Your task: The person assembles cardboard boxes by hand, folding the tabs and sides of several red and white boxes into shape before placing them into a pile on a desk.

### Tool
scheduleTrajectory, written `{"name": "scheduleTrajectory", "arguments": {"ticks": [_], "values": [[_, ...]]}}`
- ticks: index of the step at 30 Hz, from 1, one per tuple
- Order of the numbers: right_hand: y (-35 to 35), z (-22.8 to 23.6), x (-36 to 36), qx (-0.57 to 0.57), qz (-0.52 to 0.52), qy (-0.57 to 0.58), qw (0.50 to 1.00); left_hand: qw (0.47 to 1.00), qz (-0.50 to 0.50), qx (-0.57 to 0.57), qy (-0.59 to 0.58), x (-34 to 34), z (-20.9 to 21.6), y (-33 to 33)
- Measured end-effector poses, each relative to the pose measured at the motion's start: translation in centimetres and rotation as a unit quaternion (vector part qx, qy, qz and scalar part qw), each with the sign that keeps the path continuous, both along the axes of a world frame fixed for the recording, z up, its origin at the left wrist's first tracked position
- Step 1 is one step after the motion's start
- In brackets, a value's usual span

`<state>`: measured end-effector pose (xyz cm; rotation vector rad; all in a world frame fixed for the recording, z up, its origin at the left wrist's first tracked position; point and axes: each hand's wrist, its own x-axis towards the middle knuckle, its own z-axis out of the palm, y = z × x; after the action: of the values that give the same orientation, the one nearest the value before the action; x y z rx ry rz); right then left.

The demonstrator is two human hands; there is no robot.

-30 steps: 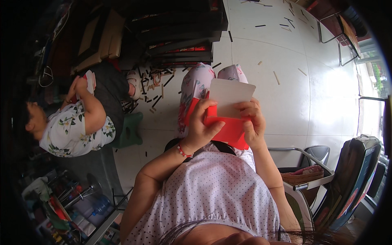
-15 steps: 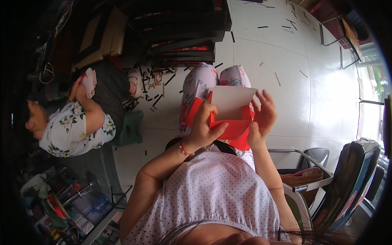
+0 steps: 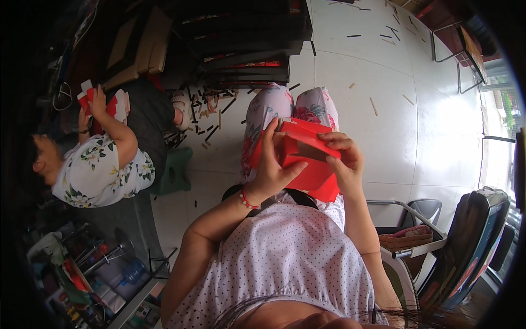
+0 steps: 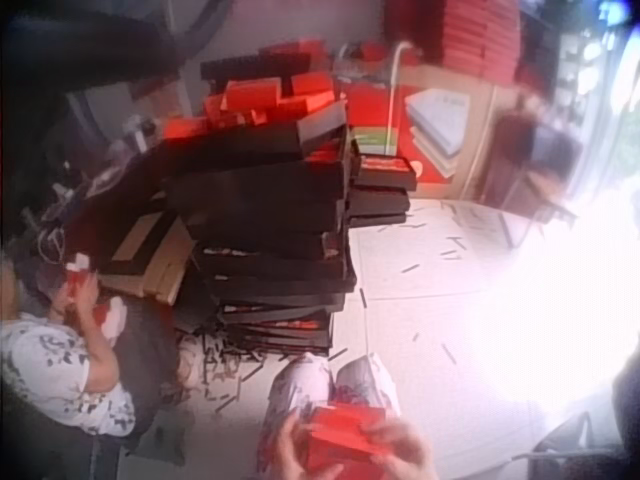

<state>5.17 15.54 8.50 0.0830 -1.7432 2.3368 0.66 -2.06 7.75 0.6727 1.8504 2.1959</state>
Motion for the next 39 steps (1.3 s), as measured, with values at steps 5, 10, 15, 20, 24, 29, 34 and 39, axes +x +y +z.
{"name": "scheduleTrajectory", "arguments": {"ticks": [5,10,15,20,24,29,34,39], "values": [[0.1,0.6,0.2,0.050,0.032,0.034,0.998,0.997,-0.022,-0.069,0.035,-0.6,0.4,-0.5],[-0.2,1.0,0.3,0.072,0.005,0.032,0.997,0.998,-0.049,-0.041,-0.012,-0.3,0.9,-0.6],[0.5,0.5,0.4,0.142,0.016,0.039,0.989,0.998,-0.060,-0.001,-0.021,-0.5,0.7,-0.3],[0.6,-0.1,0.4,0.154,0.016,0.033,0.987,0.996,-0.077,-0.028,-0.021,-0.8,0.3,-0.6],[0.0,0.0,0.7,0.124,0.011,0.003,0.992,0.997,-0.064,-0.034,-0.019,-0.4,0.4,-0.3],[-0.4,0.5,0.6,0.137,-0.003,-0.024,0.990,0.996,-0.046,-0.059,0.048,-0.4,0.7,-0.1],[-0.5,0.9,0.5,0.150,0.005,-0.044,0.988,0.997,-0.031,-0.044,0.047,-0.6,0.5,0.1],[-0.5,0.5,0.6,0.137,0.018,-0.059,0.989,0.998,-0.049,-0.018,-0.036,-0.5,0.7,0.0]]}}
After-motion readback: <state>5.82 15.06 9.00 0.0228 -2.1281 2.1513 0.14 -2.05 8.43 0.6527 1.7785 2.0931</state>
